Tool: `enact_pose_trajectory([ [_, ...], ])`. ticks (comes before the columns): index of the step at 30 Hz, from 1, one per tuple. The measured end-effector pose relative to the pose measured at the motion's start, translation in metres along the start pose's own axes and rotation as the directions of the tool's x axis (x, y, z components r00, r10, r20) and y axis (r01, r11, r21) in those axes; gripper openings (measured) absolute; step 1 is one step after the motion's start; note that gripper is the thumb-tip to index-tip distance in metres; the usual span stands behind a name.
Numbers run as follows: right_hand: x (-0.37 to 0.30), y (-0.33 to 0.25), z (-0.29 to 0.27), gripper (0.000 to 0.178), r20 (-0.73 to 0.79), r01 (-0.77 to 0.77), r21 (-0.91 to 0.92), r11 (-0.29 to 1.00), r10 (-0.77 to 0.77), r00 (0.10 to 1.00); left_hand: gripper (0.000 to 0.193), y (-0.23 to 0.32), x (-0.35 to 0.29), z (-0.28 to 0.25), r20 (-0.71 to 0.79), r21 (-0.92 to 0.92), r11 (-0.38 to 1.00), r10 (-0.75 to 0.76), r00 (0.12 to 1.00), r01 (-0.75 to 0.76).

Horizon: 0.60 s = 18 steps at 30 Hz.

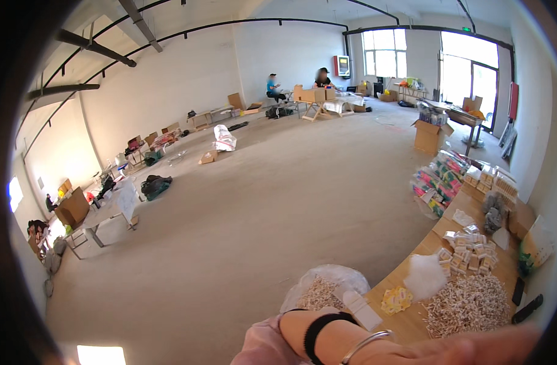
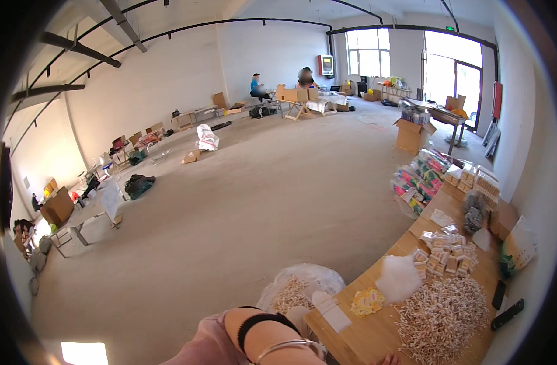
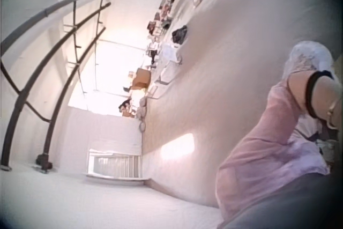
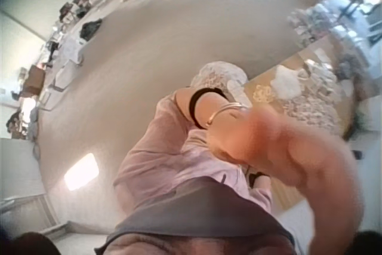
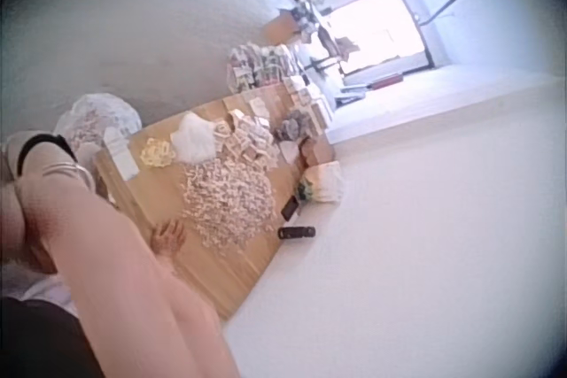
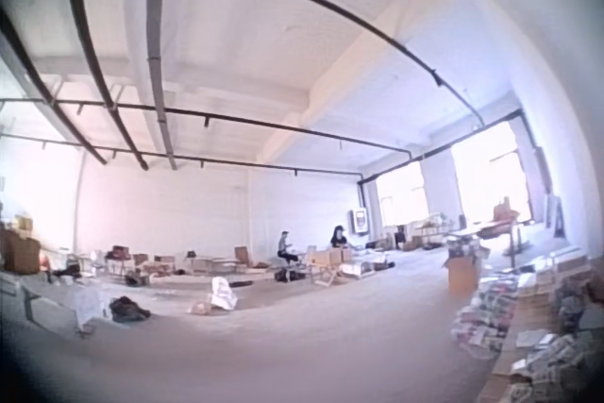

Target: Manually organizing and packing cotton swabs into small plastic containers.

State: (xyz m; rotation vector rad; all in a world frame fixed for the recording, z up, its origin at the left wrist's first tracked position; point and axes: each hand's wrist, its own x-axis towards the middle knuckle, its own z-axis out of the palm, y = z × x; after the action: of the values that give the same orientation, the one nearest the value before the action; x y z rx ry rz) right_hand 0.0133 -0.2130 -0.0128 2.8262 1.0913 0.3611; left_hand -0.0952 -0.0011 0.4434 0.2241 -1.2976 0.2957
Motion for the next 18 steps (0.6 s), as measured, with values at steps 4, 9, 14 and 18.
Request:
enact_pose_trajectory([
  [4,0.01,0.027,0.025,0.058,-0.515,0.033,-0.39,0.92,-0.248,0.82,0.071,-0.004,0.001,-0.005,0.025,0.03,0.995,-0.096,0.995,0.096],
  [9,0.014,-0.013,-0.011,0.056,-0.267,-0.025,0.006,1.0,0.026,0.963,0.07,0.015,-0.005,0.015,0.022,0.196,0.962,-0.197,0.98,0.189],
  [14,0.005,-0.02,-0.047,0.052,0.026,-0.177,0.38,0.908,0.181,0.983,0.07,0.021,-0.004,0.016,-0.003,0.269,0.921,-0.291,0.957,0.281],
  [18,0.006,-0.021,-0.031,0.054,0.056,-0.201,0.332,0.922,0.193,0.98,0.069,0.023,-0.002,0.015,-0.001,0.288,0.896,-0.352,0.936,0.337],
])
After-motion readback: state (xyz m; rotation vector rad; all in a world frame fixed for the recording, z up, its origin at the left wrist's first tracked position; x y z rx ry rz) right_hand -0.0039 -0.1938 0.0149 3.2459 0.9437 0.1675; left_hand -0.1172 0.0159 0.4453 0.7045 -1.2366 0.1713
